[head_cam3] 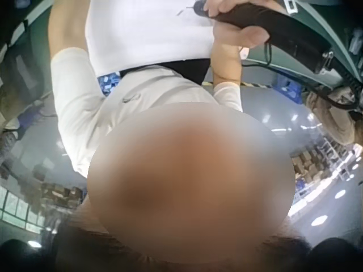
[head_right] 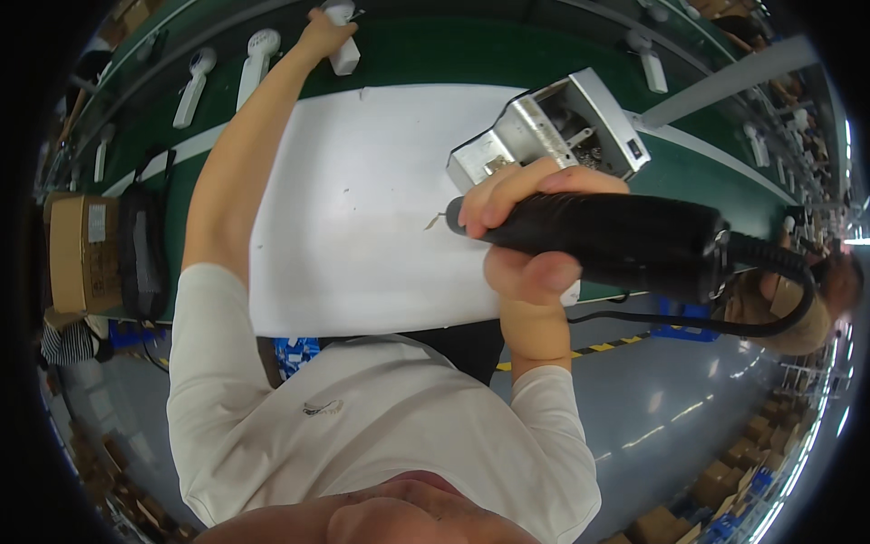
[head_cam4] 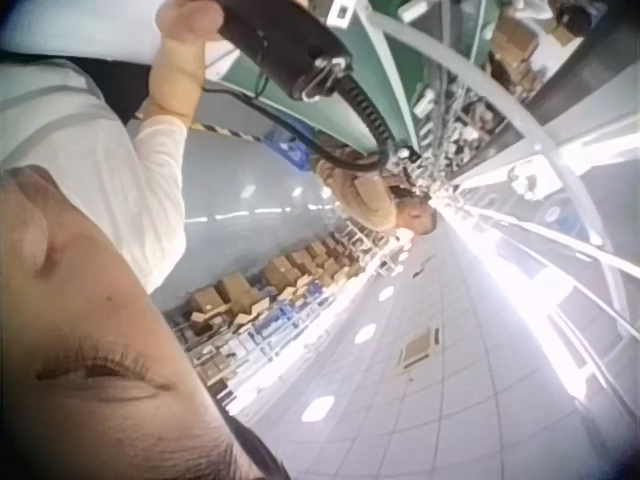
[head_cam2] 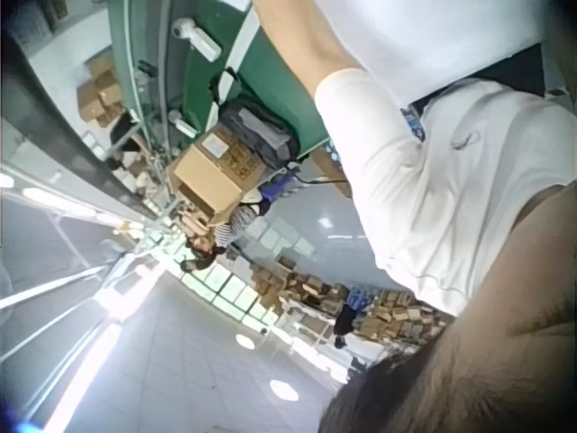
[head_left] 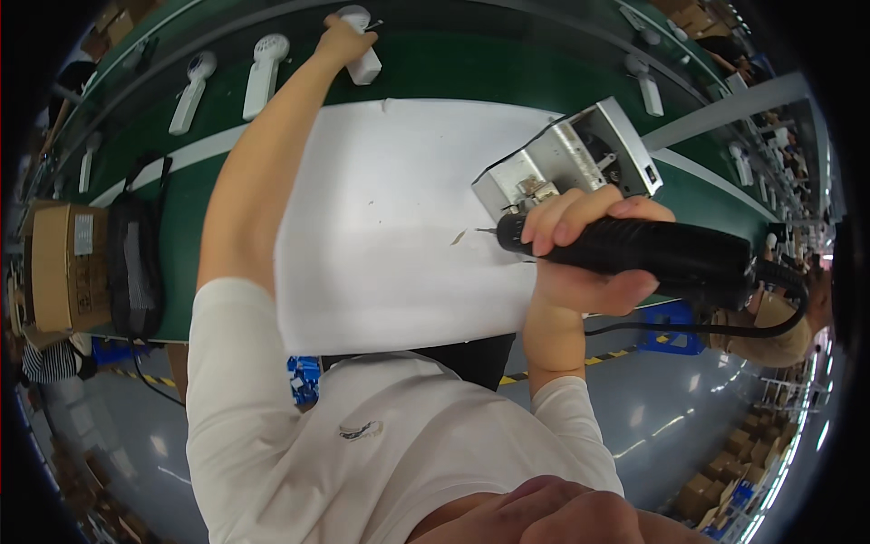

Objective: Assemble electronic components using an electric screwdriver on a production line.

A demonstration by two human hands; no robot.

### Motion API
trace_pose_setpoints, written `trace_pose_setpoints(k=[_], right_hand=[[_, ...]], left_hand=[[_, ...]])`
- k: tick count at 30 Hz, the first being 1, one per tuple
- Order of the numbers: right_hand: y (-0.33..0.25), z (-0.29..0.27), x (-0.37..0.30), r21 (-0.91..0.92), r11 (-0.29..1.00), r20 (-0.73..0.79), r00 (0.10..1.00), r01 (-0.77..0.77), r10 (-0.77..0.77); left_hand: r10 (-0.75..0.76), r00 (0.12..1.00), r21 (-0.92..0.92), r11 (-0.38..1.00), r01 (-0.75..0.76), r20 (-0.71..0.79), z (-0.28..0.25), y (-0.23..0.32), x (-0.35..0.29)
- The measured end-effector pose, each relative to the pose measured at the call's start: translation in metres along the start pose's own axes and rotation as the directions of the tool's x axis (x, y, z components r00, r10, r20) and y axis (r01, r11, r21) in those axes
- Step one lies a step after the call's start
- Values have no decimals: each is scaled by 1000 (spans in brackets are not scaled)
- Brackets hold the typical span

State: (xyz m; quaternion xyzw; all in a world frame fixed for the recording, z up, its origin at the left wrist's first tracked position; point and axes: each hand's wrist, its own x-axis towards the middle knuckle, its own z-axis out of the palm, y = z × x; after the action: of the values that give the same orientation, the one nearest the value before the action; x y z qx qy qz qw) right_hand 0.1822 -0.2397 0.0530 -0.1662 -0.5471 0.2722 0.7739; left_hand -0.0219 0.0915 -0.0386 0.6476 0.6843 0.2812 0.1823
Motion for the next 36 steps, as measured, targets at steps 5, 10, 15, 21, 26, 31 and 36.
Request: trace_pose_setpoints(k=[5, 10, 15, 21, 26, 31, 36], right_hand=[[-6, 2, -5, -4, 1000, -32, 999, 23, -23], [3, 11, -8, 43, 999, -4, 1000, -20, 20], [36, 7, -11, 5, 997, 30, 996, -78, 78], [59, 5, -15, 21, 987, 11, 987, -161, 161], [70, 4, -18, 85, 969, -28, 972, -232, 235], [78, 5, -21, 105, 962, -15, 966, -254, 256], [77, 14, -21, 44, 965, 13, 966, -260, 260]], left_hand=[[128, 855, -859, 184, 477, 502, -41, 45, -169], [305, 613, -660, 74, 748, 729, -25, 32, -273], [334, 560, -625, 128, 770, 758, -21, 28, -276], [344, 554, -618, 108, 779, 758, -20, 25, -274], [376, 556, -633, 117, 765, 741, -20, 22, -273], [372, 537, -615, 129, 778, 757, -21, 21, -271], [358, 530, -607, 147, 781, 768, -19, 21, -272]])
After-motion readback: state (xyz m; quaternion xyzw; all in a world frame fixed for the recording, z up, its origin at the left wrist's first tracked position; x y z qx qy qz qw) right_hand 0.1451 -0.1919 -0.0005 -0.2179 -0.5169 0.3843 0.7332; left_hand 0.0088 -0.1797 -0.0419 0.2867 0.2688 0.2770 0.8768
